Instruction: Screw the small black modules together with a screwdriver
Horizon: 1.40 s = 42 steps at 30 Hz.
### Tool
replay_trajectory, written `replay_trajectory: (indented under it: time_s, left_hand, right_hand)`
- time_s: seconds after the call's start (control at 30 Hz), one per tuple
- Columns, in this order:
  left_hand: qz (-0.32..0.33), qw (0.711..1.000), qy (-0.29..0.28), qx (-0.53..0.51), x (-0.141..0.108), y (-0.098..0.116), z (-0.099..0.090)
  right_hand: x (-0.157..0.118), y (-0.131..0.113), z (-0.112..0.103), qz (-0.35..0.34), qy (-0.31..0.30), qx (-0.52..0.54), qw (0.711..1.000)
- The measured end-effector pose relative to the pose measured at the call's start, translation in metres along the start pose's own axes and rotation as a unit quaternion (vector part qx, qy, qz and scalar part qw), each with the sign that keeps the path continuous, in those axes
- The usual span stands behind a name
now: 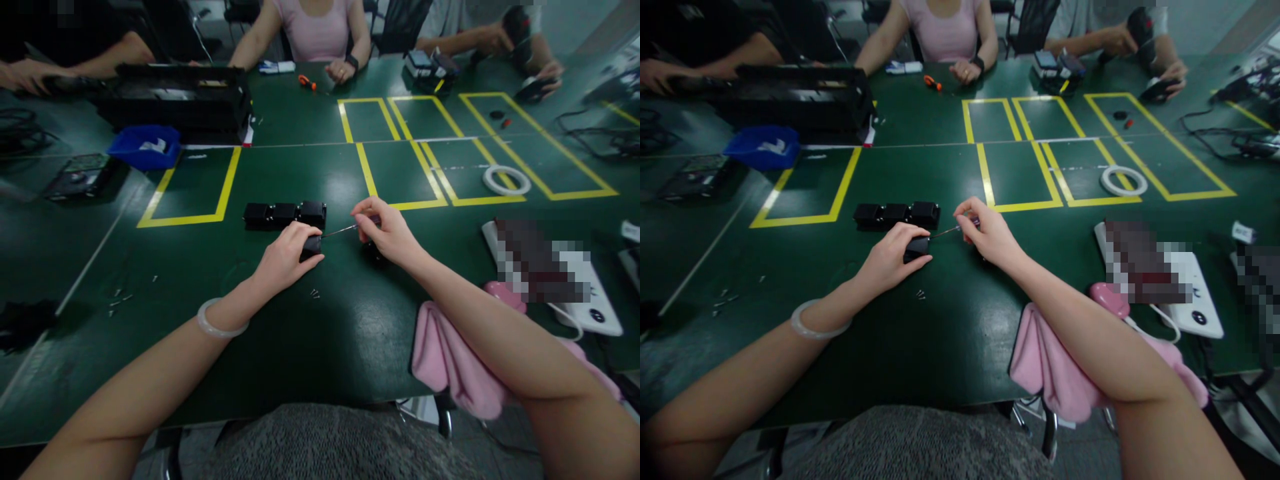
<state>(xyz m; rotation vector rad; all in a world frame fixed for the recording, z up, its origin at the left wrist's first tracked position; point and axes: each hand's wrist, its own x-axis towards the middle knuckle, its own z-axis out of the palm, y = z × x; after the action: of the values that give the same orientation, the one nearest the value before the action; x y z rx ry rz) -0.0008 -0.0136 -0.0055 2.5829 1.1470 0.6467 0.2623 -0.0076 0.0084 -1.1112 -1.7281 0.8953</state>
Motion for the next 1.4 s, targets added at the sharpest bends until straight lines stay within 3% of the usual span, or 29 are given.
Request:
replay_trajectory:
  time_s: [0.47,0.77,1.03,1.4]
  left_hand:
    - [-0.006,1.0,-0.007,-0.005,0.0005,0.0011,-0.0016]
    - [-0.003,1.0,-0.001,-0.005,0.0,0.001,-0.0014]
    - [-0.006,1.0,-0.004,-0.011,0.0003,0.0016,-0.0023]
    - [-0.003,1.0,-0.004,-0.005,0.0004,0.0006,-0.0015]
  right_hand:
    - [0.0,-0.0024,0.0004,0.024,-0.001,-0.003,1.0]
    - [-0.0004,-0.0004,0.0,-0.02,0.013,-0.018,1.0]
    - [-0.0002,-0.0025,0.001,0.019,0.005,-0.01,1.0]
    - [0.0,-0.0001,-0.0009,-0.024,0.011,-0.013,1.0]
